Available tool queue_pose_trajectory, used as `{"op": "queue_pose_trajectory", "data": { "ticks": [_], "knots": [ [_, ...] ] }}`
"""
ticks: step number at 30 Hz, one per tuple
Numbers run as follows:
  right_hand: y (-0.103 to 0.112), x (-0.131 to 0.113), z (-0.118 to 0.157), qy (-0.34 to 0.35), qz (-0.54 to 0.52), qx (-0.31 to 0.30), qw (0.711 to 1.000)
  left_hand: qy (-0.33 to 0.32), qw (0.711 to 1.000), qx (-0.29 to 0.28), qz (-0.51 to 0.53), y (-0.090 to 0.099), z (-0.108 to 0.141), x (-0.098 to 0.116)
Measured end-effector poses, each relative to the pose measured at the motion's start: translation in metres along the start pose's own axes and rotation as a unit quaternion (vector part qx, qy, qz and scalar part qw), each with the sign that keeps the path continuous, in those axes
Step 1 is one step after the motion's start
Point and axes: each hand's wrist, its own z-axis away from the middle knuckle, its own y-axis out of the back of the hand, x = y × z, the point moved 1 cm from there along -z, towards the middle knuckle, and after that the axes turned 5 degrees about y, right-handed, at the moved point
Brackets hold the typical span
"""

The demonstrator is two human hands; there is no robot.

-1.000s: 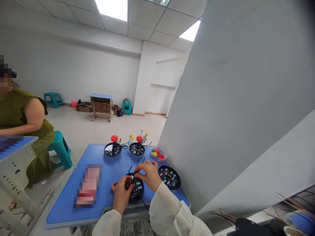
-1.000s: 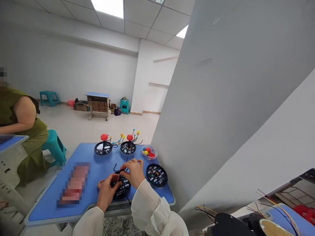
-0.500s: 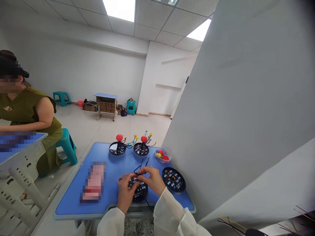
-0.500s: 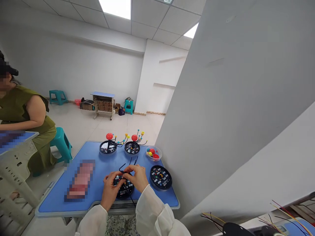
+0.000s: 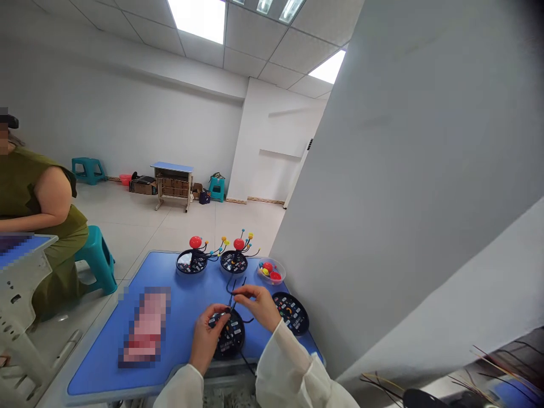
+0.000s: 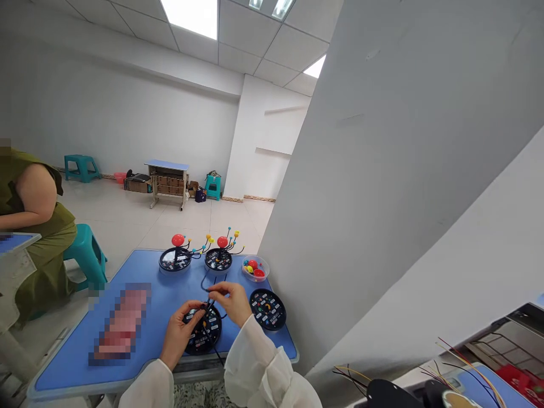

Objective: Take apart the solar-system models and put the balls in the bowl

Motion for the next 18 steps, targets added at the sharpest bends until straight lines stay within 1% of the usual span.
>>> {"op": "queue_pose_trajectory", "data": {
  "ticks": [2,4,6,8,10,13,16,18],
  "knots": [
    [0.021,0.014,-0.011,-0.018,0.036,0.076,0.996,0.013,1.0,-0.005,0.008,-0.002,0.0,0.004],
    [0.045,0.031,-0.021,-0.046,0.077,0.131,0.987,0.02,1.0,-0.008,0.012,-0.003,0.002,0.007],
    [0.066,0.048,-0.029,-0.084,0.125,0.169,0.974,0.031,0.999,-0.015,0.022,-0.003,0.004,0.008],
    [0.079,0.063,-0.035,-0.118,0.172,0.187,0.96,0.044,0.998,-0.021,0.027,-0.003,0.005,0.008],
    [0.085,0.075,-0.039,-0.139,0.206,0.189,0.95,0.049,0.998,-0.024,0.026,-0.003,0.006,0.009],
    [0.084,0.084,-0.042,-0.149,0.234,0.178,0.944,0.043,0.999,-0.022,0.026,-0.004,0.006,0.009],
    [0.08,0.083,-0.043,-0.138,0.238,0.164,0.947,0.028,0.999,-0.008,0.013,-0.003,0.004,0.007],
    [0.074,0.077,-0.04,-0.113,0.225,0.153,0.956,0.017,1.0,-0.003,-0.001,-0.003,0.004,0.006]
  ]
}}
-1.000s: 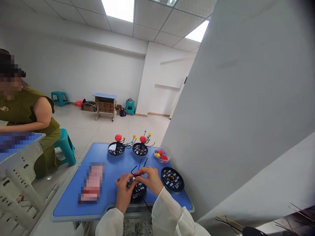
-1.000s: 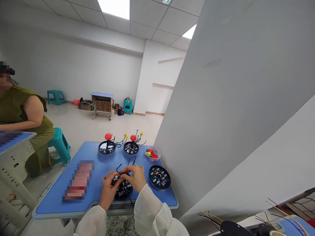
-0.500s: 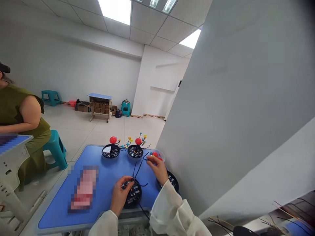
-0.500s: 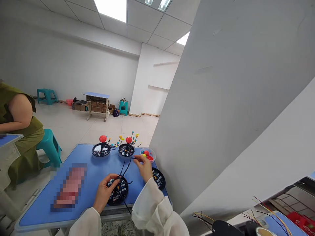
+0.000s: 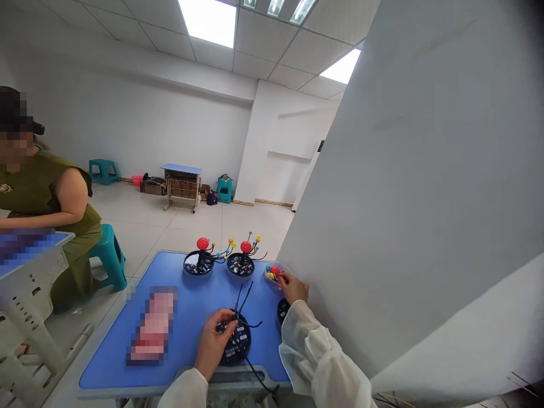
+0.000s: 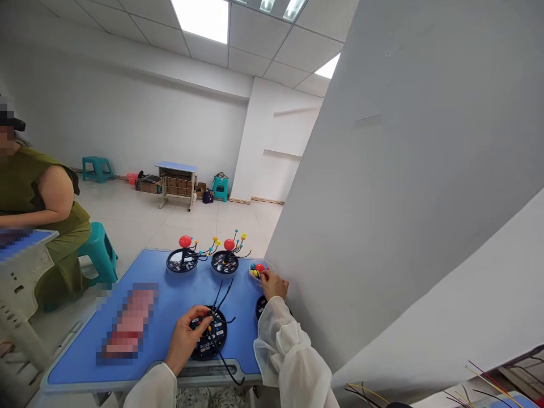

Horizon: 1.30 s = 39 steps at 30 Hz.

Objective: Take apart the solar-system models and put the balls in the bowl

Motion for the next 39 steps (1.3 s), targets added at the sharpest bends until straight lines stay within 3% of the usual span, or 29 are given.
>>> {"op": "queue_pose_trajectory", "data": {
  "ticks": [4,9,12,17,23,25,28,32,35,39],
  "knots": [
    [-0.005,-0.03,0.031,0.084,-0.074,-0.065,0.992,-0.022,0.999,0.0,-0.028,0.002,0.0,0.0],
    [-0.008,-0.076,0.088,0.266,-0.114,-0.195,0.937,-0.032,0.998,-0.003,-0.051,0.003,-0.001,-0.003],
    [-0.009,-0.091,0.106,0.308,-0.051,-0.201,0.929,-0.043,0.997,0.0,-0.067,0.005,-0.001,-0.007],
    [-0.01,-0.101,0.11,0.323,0.036,-0.196,0.925,-0.06,0.991,0.019,-0.116,0.007,0.005,-0.016],
    [-0.002,-0.114,0.113,0.381,0.151,-0.195,0.891,-0.081,0.977,0.027,-0.194,0.004,0.008,-0.024],
    [-0.002,-0.116,0.115,0.382,0.145,-0.188,0.893,-0.088,0.972,0.019,-0.217,0.003,0.008,-0.025],
    [-0.005,-0.113,0.111,0.355,0.067,-0.144,0.921,-0.09,0.967,0.019,-0.236,0.002,0.008,-0.027],
    [-0.005,-0.096,0.08,0.249,-0.068,-0.067,0.964,-0.073,0.963,0.012,-0.257,0.001,0.009,-0.025],
    [-0.001,-0.073,0.042,0.158,-0.045,-0.052,0.985,-0.052,0.964,0.002,-0.259,0.0,0.011,-0.022],
    [0.005,-0.038,-0.004,0.094,0.027,-0.04,0.994,-0.022,0.97,-0.002,-0.244,-0.003,0.013,-0.019]
  ]
}}
